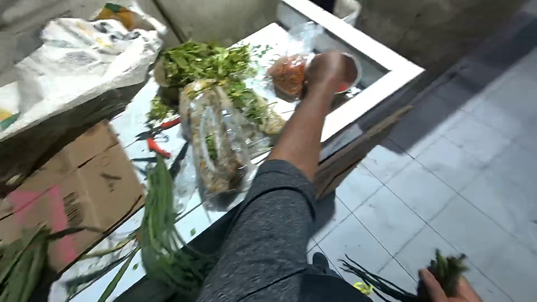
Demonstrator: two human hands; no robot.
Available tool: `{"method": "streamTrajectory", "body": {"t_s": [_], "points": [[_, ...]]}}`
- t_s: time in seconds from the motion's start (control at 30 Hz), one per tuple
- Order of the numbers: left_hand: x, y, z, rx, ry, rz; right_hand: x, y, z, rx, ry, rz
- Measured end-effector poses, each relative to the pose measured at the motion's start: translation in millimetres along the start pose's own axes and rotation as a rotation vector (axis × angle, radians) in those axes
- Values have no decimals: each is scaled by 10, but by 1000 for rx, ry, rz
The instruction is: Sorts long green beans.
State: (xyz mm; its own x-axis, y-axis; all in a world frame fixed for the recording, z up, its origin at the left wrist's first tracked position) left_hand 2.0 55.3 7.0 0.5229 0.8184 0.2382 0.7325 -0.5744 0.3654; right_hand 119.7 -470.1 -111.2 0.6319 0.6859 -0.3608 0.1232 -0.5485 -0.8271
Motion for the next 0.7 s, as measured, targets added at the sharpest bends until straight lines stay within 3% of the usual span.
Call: {"method": "streamTrajectory", "body": {"t_s": [0.7], "points": [[89,-272,-115,-288,281,-29,3,307,-157,196,77,-62]]}}
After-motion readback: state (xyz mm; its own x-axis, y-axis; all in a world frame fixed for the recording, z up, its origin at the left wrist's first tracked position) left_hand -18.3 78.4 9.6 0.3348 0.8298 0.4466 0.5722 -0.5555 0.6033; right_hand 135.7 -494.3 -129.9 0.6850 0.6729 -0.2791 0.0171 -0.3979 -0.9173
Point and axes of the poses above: each hand's wrist, its own x-axis towards the middle knuckle, its own z-axis out of the palm, y = z × x, the point moved 6 cm from there along x, towards the middle knuckle, and after that the axes turned 14 degrees about z, right-handed, at the moved point
